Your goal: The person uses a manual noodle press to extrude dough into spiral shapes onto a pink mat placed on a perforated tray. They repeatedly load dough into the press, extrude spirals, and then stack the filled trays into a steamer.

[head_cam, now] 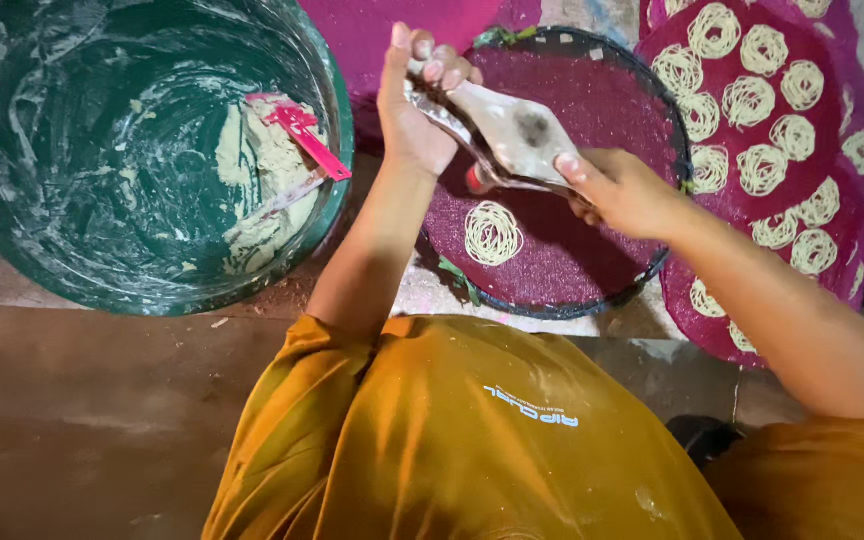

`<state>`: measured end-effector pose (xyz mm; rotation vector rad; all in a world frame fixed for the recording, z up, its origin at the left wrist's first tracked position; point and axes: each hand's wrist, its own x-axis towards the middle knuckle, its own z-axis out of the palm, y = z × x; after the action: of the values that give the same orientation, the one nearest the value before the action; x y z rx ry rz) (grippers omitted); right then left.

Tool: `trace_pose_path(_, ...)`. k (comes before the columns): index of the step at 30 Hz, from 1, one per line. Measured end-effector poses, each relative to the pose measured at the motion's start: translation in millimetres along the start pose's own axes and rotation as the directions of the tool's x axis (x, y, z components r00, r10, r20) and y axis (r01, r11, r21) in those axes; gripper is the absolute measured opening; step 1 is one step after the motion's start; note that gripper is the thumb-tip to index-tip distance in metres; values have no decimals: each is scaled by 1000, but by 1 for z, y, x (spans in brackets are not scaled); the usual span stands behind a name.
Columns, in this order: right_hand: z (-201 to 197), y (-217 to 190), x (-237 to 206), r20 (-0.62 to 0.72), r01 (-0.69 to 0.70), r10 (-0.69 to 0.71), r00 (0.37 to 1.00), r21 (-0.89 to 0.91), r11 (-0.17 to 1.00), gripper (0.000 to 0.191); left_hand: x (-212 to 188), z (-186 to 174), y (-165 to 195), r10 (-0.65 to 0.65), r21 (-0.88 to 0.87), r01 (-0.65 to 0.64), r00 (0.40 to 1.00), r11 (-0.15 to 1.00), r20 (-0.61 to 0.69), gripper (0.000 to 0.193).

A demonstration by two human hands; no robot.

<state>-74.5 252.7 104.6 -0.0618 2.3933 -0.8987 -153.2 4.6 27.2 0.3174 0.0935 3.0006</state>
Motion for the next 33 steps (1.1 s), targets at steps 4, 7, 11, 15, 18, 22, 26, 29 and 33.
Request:
trace_pose_path(4,14,-24,11,-45,96,-98,994,-48,994,68,3,-17,17,70,81,-65,995,995,-64,32)
trace_pose_path(7,7,-30,9,42,-7,7,999,5,1000,63,-2,-24,8,113,102,-96,976,990,-185,32)
trace_pose_path(11,-12,-35,9,-60,-44,30,998,-238,970,62,12,-19,-8,111,-1,-114,968,993,-226,29)
trace_pose_path(15,-2,-43,15,-102,157,-175,979,-165,974,56,24,-13,15,150,112,-135,978,985,-147,30)
trace_pose_path(18,4,-42,13,-29,78,-81,996,-90,993,54,13,-14,22,125,90,-109,971,990,-202,29)
trace_pose_path(22,-12,-35,13,-55,-24,11,998,-258,966,55,13,-15,-2,159,54,-150,943,987,-291,29)
trace_pose_path(26,-19,-29,24,-170,91,-141,975,-269,959,56,37,-11,-5,227,70,-217,954,974,-196,29)
trace_pose_path(29,-13,-26,32,-193,179,-212,958,-172,969,47,40,-11,14,41,-56,-47,994,997,-105,43)
trace_pose_path(33,-6,-20,32,-160,206,-211,964,-45,977,45,17,-26,25,-95,480,314,899,819,-427,74)
